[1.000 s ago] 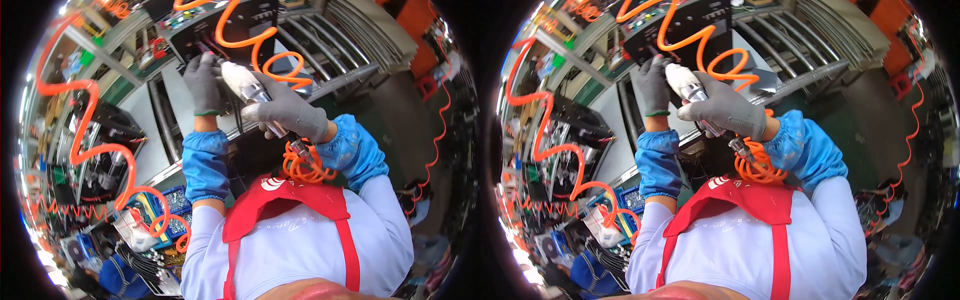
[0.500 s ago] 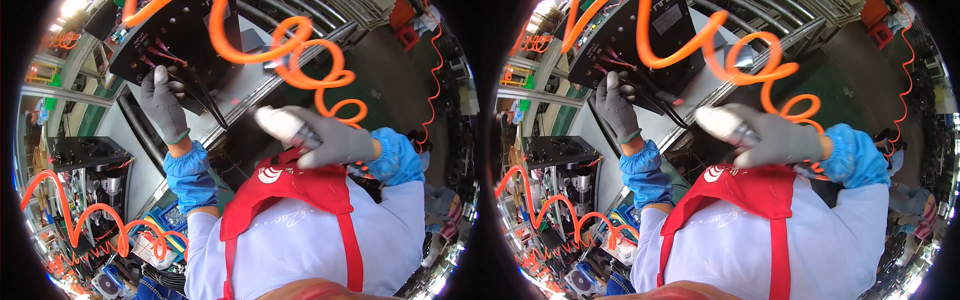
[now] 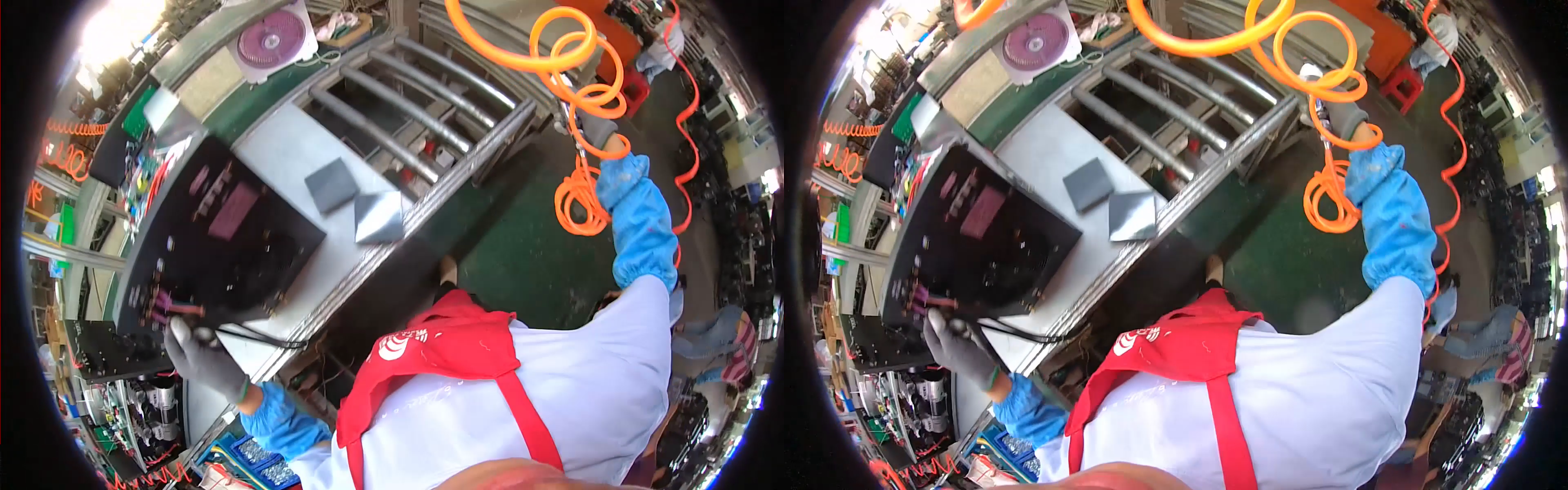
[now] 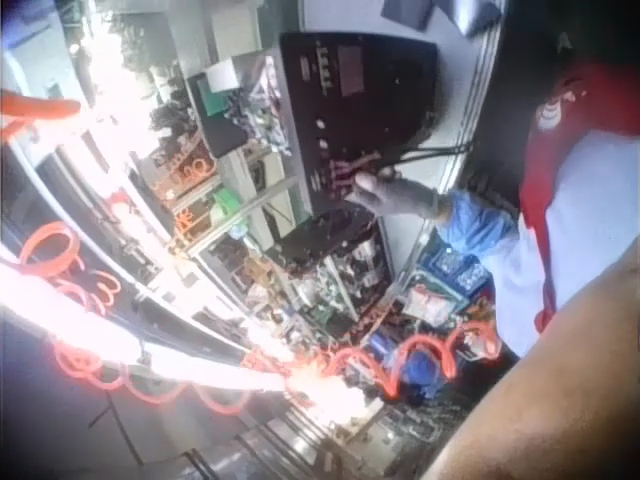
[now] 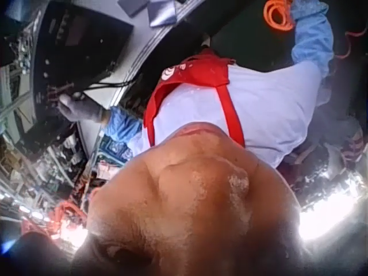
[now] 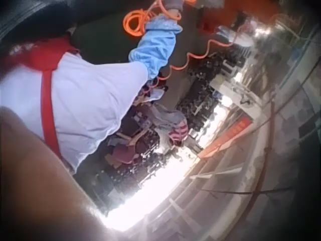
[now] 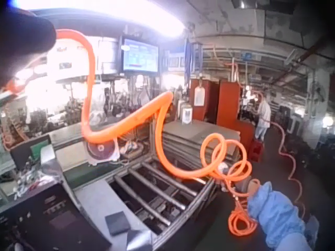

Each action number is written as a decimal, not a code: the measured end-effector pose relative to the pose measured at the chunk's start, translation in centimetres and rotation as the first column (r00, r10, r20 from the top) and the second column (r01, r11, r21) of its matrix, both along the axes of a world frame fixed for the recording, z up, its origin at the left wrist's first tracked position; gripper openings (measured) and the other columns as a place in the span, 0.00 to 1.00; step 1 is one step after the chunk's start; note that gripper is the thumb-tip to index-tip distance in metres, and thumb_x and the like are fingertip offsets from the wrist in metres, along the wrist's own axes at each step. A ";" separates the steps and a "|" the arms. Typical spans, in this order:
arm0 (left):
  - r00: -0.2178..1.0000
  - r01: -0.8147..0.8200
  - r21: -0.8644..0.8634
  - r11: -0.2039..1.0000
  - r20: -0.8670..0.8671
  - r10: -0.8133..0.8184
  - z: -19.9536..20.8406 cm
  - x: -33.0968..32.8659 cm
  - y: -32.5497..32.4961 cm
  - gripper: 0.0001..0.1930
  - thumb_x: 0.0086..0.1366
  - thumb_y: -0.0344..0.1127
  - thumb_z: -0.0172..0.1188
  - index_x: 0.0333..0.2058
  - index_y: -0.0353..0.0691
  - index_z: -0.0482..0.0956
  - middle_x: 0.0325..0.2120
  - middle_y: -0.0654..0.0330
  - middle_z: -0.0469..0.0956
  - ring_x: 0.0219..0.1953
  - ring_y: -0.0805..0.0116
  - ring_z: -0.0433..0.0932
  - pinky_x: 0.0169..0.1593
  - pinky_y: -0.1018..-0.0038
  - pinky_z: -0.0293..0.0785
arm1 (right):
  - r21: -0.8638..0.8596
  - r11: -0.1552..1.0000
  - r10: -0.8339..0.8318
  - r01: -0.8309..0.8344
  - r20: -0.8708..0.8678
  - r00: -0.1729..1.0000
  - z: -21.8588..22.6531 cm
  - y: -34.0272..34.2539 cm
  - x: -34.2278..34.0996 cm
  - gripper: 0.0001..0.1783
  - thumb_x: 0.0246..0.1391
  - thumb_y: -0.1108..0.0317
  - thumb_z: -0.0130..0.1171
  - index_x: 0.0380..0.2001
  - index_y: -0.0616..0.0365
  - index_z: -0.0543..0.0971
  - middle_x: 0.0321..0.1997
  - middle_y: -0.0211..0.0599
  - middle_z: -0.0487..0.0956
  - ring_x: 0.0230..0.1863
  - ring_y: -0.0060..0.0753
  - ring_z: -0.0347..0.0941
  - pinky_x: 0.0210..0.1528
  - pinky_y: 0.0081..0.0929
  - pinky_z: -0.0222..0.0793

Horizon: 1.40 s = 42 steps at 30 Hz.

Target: The person assembles the internal components of a large electronic device by inserting plastic components, a circuit board, and wiring into an electronic chassis, then screws the outer chassis together with an electric screwdriver or pneumatic drill.

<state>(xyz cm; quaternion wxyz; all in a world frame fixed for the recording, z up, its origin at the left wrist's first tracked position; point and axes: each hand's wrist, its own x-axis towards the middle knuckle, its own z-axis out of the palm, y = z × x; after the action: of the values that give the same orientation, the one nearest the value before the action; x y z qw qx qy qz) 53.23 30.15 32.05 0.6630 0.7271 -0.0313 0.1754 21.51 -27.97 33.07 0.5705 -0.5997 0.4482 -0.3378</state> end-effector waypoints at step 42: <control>0.643 -0.392 -0.492 0.777 -0.751 -0.151 -18.0 -23.8 -13.2 0.07 0.63 0.32 0.61 0.38 0.37 0.78 0.32 0.59 0.79 0.30 0.72 0.77 0.36 0.75 0.77 | 0.731 0.304 0.862 -0.610 0.061 0.503 -29.3 10.3 35.3 0.17 0.57 0.49 0.61 0.24 0.45 0.70 0.17 0.23 0.64 0.15 0.22 0.58 0.13 0.19 0.51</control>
<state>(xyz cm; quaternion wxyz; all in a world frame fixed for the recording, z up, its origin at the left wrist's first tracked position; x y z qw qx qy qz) 29.45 16.99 14.01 0.7984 0.4738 0.3587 -0.0969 56.85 -17.62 3.79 0.7454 -0.5354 0.2947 0.2661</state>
